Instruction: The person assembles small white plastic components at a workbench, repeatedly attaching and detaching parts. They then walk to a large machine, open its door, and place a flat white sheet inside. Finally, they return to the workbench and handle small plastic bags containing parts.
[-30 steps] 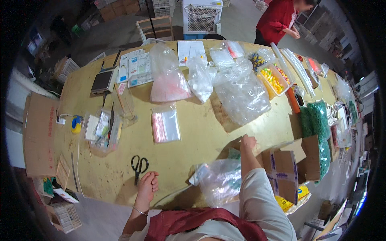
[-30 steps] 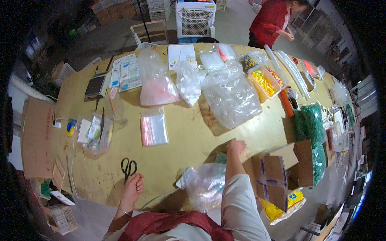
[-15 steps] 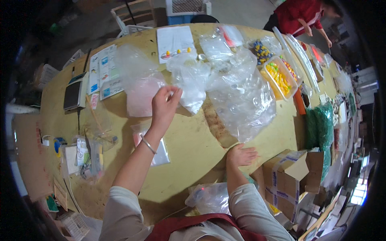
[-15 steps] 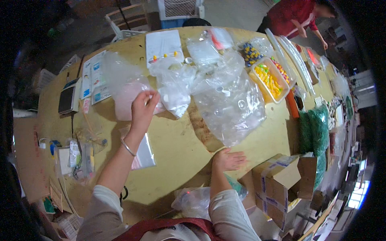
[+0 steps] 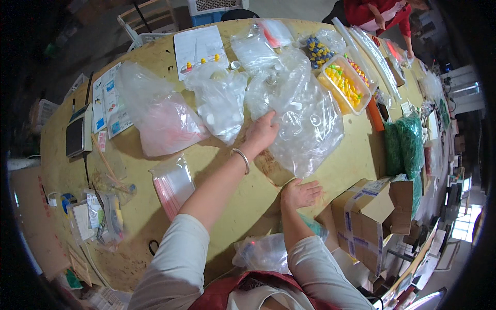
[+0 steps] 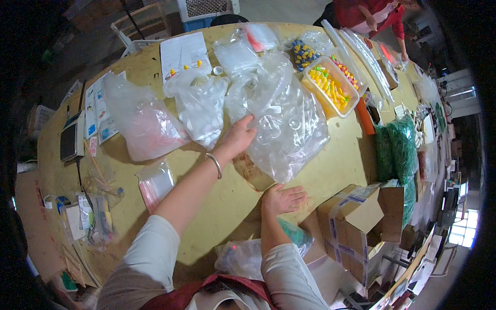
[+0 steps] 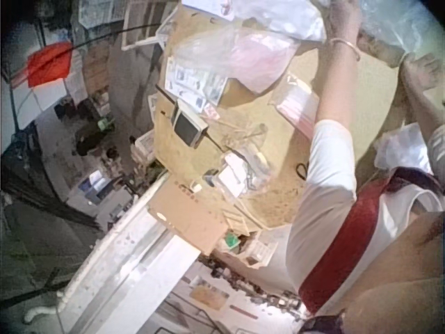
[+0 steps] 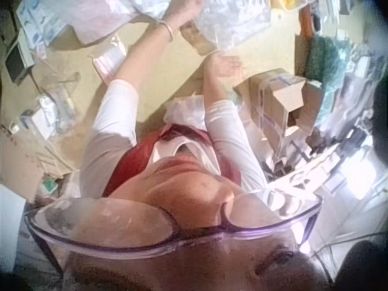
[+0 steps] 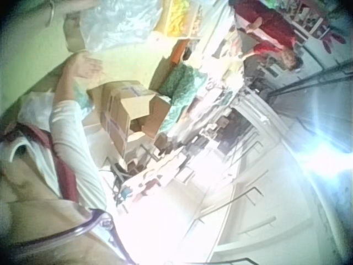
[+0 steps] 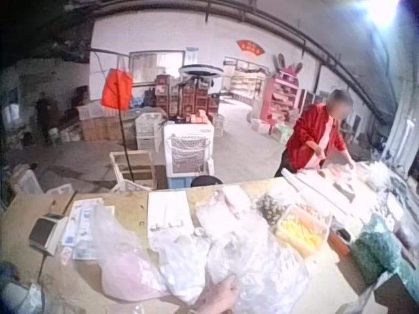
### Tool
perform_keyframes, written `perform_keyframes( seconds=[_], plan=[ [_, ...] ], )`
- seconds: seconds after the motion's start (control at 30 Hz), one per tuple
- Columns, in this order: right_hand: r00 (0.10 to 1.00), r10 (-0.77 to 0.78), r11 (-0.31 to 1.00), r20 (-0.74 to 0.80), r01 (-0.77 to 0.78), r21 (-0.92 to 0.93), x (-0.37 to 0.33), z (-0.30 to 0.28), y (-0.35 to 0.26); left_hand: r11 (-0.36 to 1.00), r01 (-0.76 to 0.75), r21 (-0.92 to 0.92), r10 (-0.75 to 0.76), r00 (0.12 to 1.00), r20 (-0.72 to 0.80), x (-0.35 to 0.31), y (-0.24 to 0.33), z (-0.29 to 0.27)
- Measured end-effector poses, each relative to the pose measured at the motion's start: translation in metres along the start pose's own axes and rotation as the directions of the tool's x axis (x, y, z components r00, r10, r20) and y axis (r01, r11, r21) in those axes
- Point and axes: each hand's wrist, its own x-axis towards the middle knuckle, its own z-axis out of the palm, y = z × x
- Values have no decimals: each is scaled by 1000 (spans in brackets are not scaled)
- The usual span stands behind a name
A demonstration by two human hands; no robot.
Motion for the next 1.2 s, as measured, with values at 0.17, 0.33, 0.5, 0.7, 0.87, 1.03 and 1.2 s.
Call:
perform_keyframes(
  seconds=[0.17,0.33,0.5,0.7,0.87,1.03,1.2],
  plan=[
    [999,-4,1000,42,3,24,-1,-2,1,999,45,8,-46,994,95,-12,14,10],
    [1000,3,999,26,-2,-41,-1,-1,0,998,16,-57,-16,1000,-1,-20,13,11],
    [1000,-22,999,-8,22,-25,1,6,0,953,-136,-271,64,964,-258,-3,3,0],
    [998,-14,1000,60,14,2,1,-11,1,969,-246,25,226,840,-494,57,47,-58],
    [999,-36,999,22,36,-28,1,3,4,738,-199,645,287,957,-33,117,50,-64],
    [999,-36,998,25,38,-46,1,-1,0,679,-246,691,311,950,33,137,19,-47],
    [999,-42,997,-7,41,-58,0,6,3,746,-481,461,609,772,-179,120,0,-53]
  ],
)
